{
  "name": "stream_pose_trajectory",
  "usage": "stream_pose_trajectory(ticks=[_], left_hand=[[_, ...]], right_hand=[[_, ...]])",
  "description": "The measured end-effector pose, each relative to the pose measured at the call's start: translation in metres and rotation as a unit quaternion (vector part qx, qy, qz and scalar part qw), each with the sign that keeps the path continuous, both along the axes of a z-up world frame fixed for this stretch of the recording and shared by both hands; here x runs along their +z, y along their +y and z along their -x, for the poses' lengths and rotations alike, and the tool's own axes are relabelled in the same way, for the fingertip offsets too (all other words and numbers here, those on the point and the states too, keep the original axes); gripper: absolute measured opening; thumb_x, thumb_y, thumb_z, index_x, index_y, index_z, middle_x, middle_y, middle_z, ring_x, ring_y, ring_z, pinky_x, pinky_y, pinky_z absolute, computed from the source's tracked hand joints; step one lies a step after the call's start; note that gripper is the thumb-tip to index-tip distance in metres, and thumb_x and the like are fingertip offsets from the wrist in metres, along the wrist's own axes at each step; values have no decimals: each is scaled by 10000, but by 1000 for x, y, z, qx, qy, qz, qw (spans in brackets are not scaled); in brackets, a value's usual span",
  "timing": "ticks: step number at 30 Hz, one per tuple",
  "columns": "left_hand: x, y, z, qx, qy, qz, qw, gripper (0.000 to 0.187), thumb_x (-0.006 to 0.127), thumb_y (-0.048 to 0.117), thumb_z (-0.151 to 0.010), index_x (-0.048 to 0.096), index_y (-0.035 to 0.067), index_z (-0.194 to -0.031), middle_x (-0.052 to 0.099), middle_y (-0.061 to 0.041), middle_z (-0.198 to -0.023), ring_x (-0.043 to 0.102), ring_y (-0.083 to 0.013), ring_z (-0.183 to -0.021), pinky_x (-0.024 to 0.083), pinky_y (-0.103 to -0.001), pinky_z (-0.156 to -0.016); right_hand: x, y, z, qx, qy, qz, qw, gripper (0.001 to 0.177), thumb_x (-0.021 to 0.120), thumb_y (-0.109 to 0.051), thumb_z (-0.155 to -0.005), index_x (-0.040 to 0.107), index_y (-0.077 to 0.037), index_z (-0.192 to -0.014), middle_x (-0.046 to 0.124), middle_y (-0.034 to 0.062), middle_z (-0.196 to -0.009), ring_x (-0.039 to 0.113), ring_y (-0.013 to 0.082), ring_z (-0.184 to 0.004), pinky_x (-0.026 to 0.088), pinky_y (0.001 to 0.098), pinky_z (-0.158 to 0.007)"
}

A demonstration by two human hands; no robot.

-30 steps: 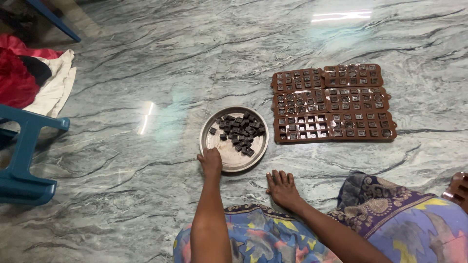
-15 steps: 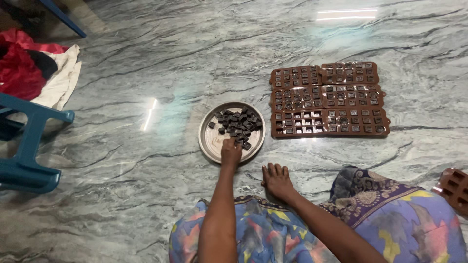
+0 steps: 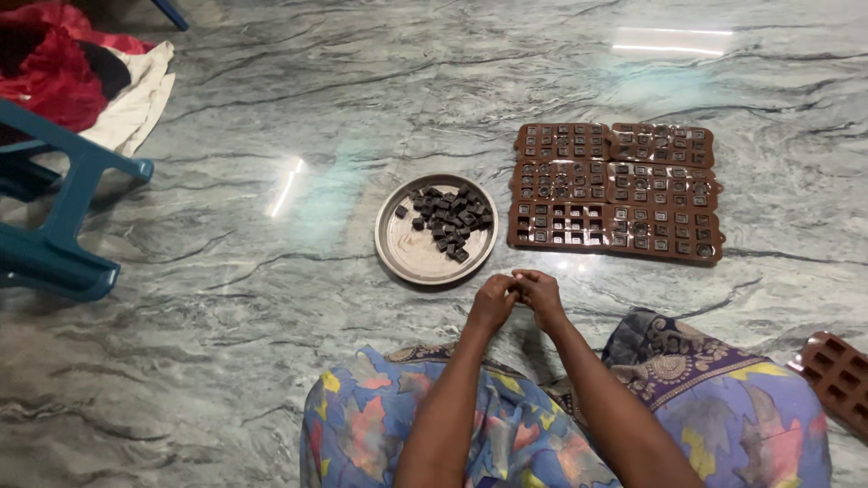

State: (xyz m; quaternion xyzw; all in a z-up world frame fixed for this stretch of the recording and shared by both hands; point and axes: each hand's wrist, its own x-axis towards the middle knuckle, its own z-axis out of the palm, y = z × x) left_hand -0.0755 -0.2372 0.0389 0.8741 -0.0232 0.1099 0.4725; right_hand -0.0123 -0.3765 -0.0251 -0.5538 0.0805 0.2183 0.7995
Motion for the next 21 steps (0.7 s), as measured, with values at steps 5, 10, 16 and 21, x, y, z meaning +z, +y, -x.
stream_pose_trajectory(ticks=[5,10,16,21], left_hand=[[-5,5,0,71,-4,20,997,447,780,102,-776,624,-1,-1182,638,-215,-1137,658,-380,-967,541,-446,-834],[-30,4,-10,61,40,24,997,290,715,72,-873,696,23,-1159,680,-206,-1095,680,-370,-981,561,-438,-856],[-52,4,-21,82,76,90,990,267,685,57,-888,725,32,-1151,715,-196,-1077,707,-350,-1009,564,-420,-869],[-52,0,-28,118,108,83,984,366,691,64,-881,684,19,-1243,681,-223,-1206,662,-368,-1146,529,-419,-981]], right_hand=[[2,3,-3,-8,38,-20,999,266,701,-17,-890,684,17,-1154,735,89,-976,706,168,-781,595,300,-674],[7,-1,-1,24,-22,28,999,266,727,-8,-892,684,43,-1149,742,117,-1002,735,210,-848,634,351,-756],[16,-7,-9,130,-311,340,878,340,786,-37,-830,737,-40,-1166,691,116,-1135,738,227,-954,629,344,-812],[22,-4,-17,122,-342,414,835,371,778,-48,-827,721,-64,-1194,686,141,-1129,753,245,-907,610,347,-815]])
